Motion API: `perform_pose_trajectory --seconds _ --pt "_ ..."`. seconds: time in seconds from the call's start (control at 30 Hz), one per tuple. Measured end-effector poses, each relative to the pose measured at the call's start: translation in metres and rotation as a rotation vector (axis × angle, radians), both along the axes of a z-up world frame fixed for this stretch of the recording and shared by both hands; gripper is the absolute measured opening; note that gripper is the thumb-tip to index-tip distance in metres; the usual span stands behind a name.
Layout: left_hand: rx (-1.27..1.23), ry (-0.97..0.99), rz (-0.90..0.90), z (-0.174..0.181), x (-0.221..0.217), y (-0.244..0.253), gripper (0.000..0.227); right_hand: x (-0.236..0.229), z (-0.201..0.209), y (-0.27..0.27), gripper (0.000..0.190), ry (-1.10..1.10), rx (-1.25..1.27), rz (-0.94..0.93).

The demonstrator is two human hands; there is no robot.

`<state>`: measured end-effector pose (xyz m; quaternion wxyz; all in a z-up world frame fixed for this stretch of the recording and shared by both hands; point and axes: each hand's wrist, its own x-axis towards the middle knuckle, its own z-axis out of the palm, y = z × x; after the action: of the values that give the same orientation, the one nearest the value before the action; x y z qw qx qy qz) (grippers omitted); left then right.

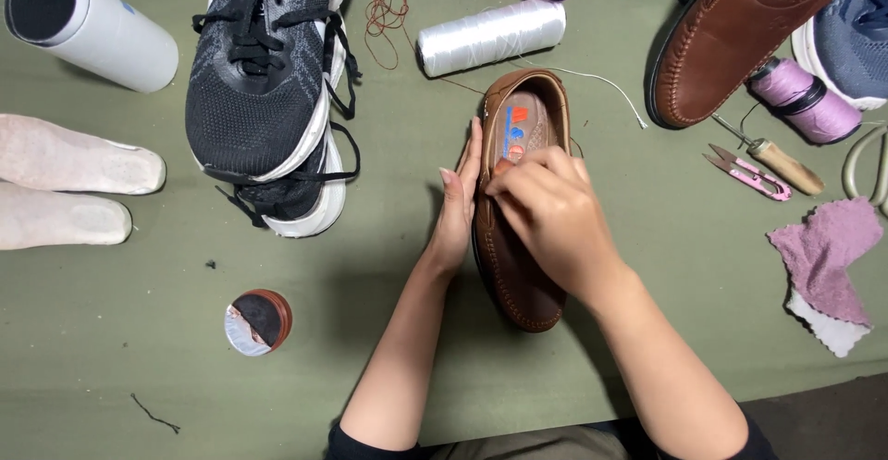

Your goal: The person wipes a brown leather loafer with a purple cloth, then uses a small brush to apply shoe polish from a round tin to the shoe's surface. The person repeatedly dips the brush into the polish and rubs it onto the leather, focusing on the toe and sides of the shoe.

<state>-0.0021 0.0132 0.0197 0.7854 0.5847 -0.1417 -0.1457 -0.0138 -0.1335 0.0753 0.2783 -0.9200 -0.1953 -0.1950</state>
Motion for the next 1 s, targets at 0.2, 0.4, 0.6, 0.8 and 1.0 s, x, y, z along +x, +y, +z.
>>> perform_pose_trajectory --seconds 0.2,0.4,0.6,0.8,1.0 --pt "-0.035 0.003 -0.012 0.004 -0.003 -0.004 0.079 0.001 -0.002 0.001 0.011 0.101 0.137 -0.075" --pt "-0.070 0.009 -0.024 -0.002 0.002 -0.004 0.082 0.002 0.007 -0.005 0.010 0.169 0.088 -0.044" --pt "-0.081 0.035 -0.045 0.002 0.003 -0.006 0.085 -0.007 0.002 0.002 0.013 0.084 0.019 -0.021" --pt "-0.086 0.065 -0.046 0.002 0.005 -0.006 0.084 -0.006 -0.003 0.009 0.015 -0.013 0.060 -0.073" --pt "-0.052 0.036 -0.025 0.007 0.001 -0.007 0.082 -0.008 -0.012 -0.002 0.013 0.012 0.156 -0.097"
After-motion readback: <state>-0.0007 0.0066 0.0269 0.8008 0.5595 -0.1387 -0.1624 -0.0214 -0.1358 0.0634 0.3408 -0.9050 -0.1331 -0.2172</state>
